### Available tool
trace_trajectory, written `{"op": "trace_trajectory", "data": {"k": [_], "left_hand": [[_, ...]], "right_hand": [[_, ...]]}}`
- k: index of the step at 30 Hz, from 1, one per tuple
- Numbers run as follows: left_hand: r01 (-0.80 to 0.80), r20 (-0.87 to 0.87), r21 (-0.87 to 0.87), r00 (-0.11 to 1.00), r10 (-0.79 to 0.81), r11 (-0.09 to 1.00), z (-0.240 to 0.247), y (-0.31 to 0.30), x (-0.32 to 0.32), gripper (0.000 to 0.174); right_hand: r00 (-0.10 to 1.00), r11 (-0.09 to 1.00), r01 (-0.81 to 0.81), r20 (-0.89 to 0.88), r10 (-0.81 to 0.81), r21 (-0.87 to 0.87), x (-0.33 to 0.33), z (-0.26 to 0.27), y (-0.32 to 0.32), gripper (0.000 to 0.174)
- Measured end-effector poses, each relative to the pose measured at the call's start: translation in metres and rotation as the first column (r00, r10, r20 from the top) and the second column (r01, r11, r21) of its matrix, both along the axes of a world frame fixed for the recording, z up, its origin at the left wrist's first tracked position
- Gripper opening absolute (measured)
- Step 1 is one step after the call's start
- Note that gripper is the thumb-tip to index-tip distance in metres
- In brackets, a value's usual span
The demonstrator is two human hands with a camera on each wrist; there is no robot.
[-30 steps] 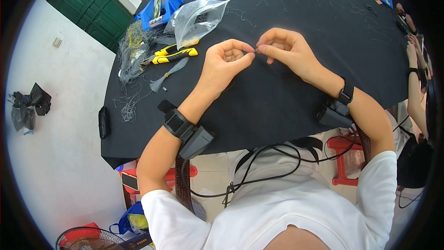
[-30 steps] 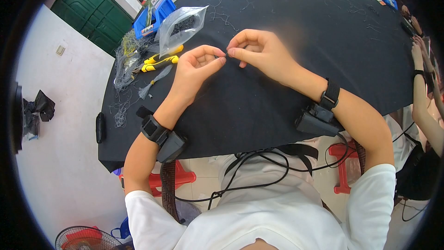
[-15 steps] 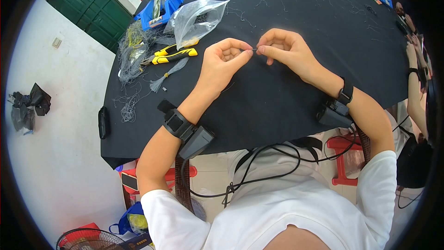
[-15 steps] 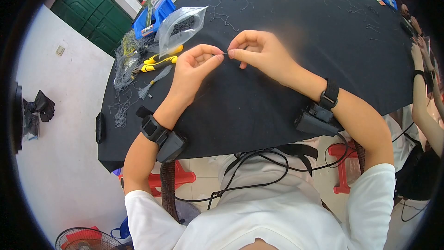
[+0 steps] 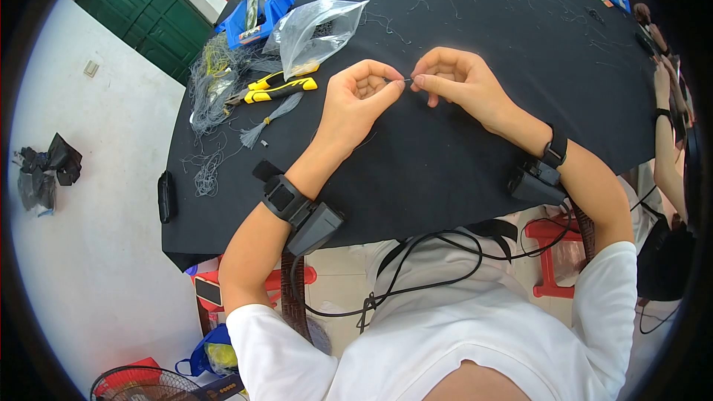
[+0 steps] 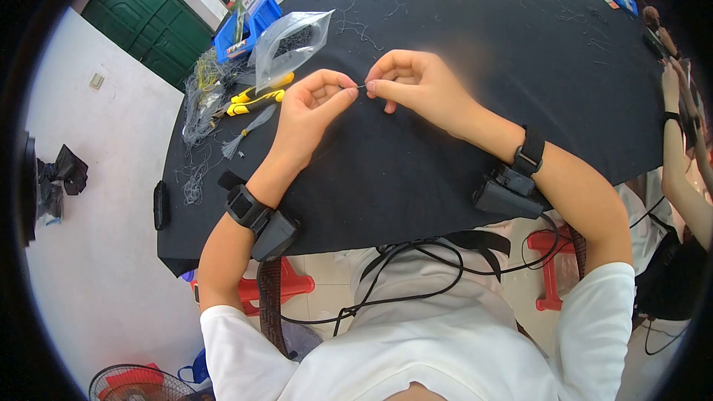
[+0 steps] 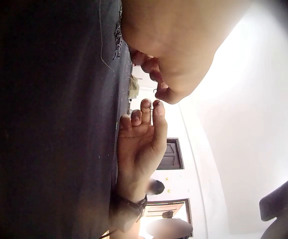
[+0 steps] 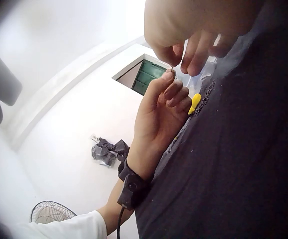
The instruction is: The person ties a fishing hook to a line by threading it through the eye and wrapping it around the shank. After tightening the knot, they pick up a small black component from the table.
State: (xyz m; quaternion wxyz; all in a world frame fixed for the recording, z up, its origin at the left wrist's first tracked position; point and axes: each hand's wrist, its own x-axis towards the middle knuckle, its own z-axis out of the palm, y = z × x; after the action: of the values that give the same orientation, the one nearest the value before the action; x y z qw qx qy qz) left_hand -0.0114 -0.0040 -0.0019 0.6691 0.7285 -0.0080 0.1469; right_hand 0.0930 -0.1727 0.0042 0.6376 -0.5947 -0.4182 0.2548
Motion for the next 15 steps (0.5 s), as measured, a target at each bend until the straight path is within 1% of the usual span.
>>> {"op": "trace_trajectory", "data": {"k": [6, 7, 9, 10, 12, 13, 15], "left_hand": [[-0.025, 0.012, 0.041, 1.000, 0.025, 0.999, 0.000, 0.000, -0.001, 0.010], [-0.079, 0.033, 0.133, 0.997, 0.076, 0.988, -0.001, 0.002, 0.000, 0.010], [-0.188, 0.089, 0.310, 0.982, 0.169, 0.932, -0.004, 0.007, 0.002, 0.010], [-0.220, 0.118, 0.361, 0.975, 0.189, 0.906, -0.003, 0.006, 0.001, 0.011], [-0.283, 0.181, 0.456, 0.958, 0.223, 0.844, 0.002, 0.001, -0.003, 0.011], [-0.299, 0.245, 0.492, 0.949, 0.199, 0.817, 0.003, -0.001, -0.004, 0.011], [-0.337, 0.367, 0.556, 0.920, 0.139, 0.760, 0.006, -0.006, -0.005, 0.012]], "right_hand": [[1.000, 1.000, 0.008, 0.030, -0.008, -0.019, 0.000, -0.001, 0.000, 0.017], [0.999, 1.000, 0.012, 0.037, -0.011, -0.028, 0.001, -0.001, 0.000, 0.017], [0.999, 0.996, 0.042, 0.026, -0.040, -0.083, 0.003, 0.000, -0.001, 0.021], [0.998, 0.992, 0.057, 0.020, -0.055, -0.111, 0.004, 0.000, -0.001, 0.023], [0.997, 0.991, -0.017, -0.079, 0.006, -0.135, 0.003, 0.000, -0.001, 0.025], [0.991, 0.988, -0.054, -0.128, 0.036, -0.144, 0.002, 0.001, 0.000, 0.027], [0.920, 0.955, -0.244, -0.352, 0.173, -0.167, -0.002, 0.006, -0.003, 0.031]]}}
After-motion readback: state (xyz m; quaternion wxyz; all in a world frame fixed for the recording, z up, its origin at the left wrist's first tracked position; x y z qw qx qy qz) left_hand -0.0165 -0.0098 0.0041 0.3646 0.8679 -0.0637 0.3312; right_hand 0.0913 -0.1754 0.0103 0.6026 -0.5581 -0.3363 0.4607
